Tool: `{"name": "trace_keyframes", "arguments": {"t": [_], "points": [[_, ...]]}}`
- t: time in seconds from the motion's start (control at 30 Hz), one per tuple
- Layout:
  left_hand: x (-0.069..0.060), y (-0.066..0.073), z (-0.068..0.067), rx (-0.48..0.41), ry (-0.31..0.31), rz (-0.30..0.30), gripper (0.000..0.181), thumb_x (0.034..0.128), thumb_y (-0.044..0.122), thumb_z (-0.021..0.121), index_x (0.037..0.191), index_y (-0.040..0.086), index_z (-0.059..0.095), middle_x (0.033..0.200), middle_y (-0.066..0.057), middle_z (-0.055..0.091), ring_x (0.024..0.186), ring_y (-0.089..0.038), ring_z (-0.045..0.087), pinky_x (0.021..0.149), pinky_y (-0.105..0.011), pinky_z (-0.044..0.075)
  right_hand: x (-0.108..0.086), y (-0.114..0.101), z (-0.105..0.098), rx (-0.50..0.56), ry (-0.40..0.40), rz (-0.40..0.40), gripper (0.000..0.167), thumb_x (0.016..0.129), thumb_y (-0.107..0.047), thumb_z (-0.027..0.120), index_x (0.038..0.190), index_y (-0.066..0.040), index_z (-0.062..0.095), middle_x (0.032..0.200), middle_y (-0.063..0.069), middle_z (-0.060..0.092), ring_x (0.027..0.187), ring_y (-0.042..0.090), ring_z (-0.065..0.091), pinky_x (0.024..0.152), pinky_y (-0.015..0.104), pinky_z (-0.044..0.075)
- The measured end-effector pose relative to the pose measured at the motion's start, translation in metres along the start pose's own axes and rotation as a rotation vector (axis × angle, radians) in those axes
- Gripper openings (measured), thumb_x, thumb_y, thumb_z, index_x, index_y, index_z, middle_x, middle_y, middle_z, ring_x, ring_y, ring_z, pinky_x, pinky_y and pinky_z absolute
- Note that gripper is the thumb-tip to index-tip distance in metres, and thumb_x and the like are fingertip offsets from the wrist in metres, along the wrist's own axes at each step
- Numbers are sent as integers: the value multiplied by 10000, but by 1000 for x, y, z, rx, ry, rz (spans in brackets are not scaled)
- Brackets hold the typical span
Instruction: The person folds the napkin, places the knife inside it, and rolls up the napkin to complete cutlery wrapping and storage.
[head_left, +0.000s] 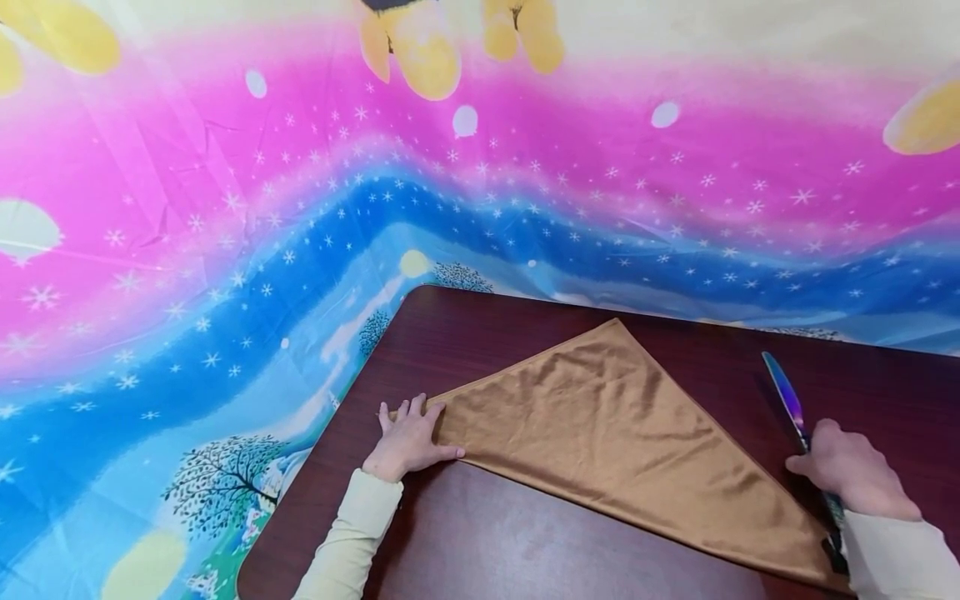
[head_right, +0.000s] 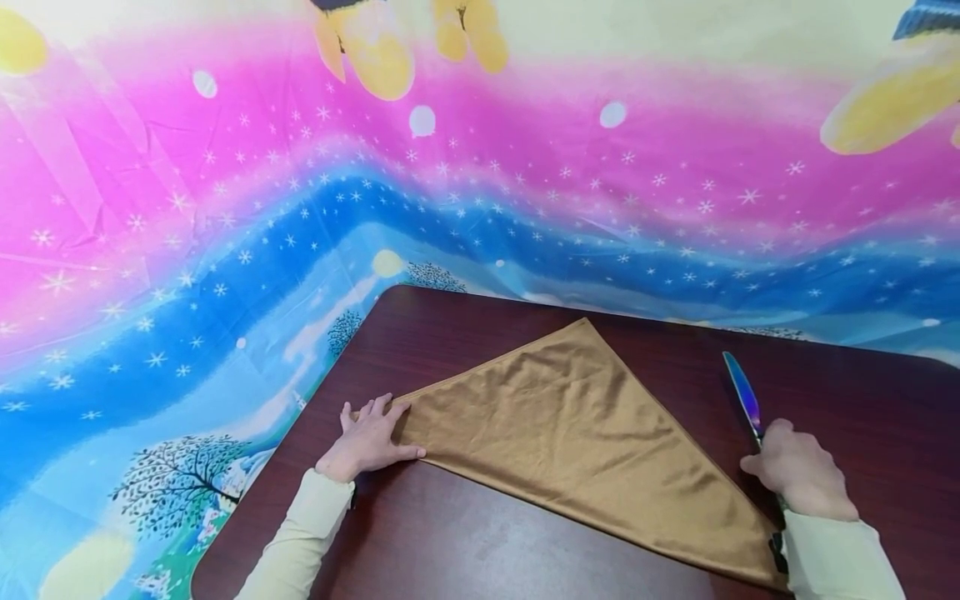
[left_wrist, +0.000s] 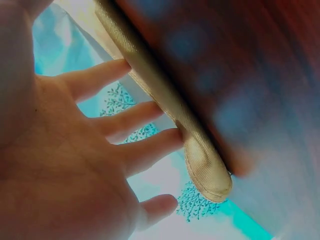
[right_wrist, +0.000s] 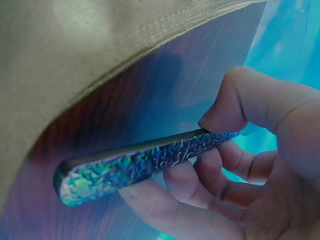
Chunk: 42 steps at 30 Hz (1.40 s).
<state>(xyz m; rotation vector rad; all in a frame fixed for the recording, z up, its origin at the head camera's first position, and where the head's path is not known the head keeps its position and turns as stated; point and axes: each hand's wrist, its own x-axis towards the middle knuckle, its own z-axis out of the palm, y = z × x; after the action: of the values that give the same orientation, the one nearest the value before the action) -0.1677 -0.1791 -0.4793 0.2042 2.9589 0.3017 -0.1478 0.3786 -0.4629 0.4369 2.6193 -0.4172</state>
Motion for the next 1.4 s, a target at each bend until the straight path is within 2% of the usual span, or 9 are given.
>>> {"name": "trace_keyframes", "arguments": {"t": [0.4,0.67,0.9,1.17,1.4], "points": [[0,1,2,24,19,8,865,703,652,728,1381,160,509,1341,-192,449,1205,-400,440,1021,-665,214,-5,-4,-1,0,17,-5,657,837,-274,698,1149,186,349,996,401,493,858,531,521,686,558,443],[2,1,5,39,8,13,876,711,670,709,1395,166,496,1328,-181,454,1185,-391,446,1010,-656,228,-5,-4,-4,-14,14,-63,654,840,-278,700,1137,192,354,994,406,497,841,527,533,664,535,450],[3,4,4,38,-1,30,882,721,669,702,1401,153,484,1332,-189,451,1178,-399,450,994,-665,247,-6,-8,-10,-27,60,-111,668,817,-288,717,1122,190,363,976,407,505,821,527,539,654,536,447],[3,4,5,48,-8,14,730,829,581,653,1397,154,487,1348,-176,457,1191,-399,453,987,-657,260,-14,-13,-15,-31,85,-143,608,804,-295,728,1071,144,402,925,357,535,780,493,547,624,529,436],[1,2,5,36,-9,14,695,853,554,640,1403,163,477,1389,-173,443,1233,-402,444,991,-657,250,-19,-14,-16,-44,101,-182,490,800,-299,734,979,54,445,862,287,552,747,440,547,601,512,427]]}}
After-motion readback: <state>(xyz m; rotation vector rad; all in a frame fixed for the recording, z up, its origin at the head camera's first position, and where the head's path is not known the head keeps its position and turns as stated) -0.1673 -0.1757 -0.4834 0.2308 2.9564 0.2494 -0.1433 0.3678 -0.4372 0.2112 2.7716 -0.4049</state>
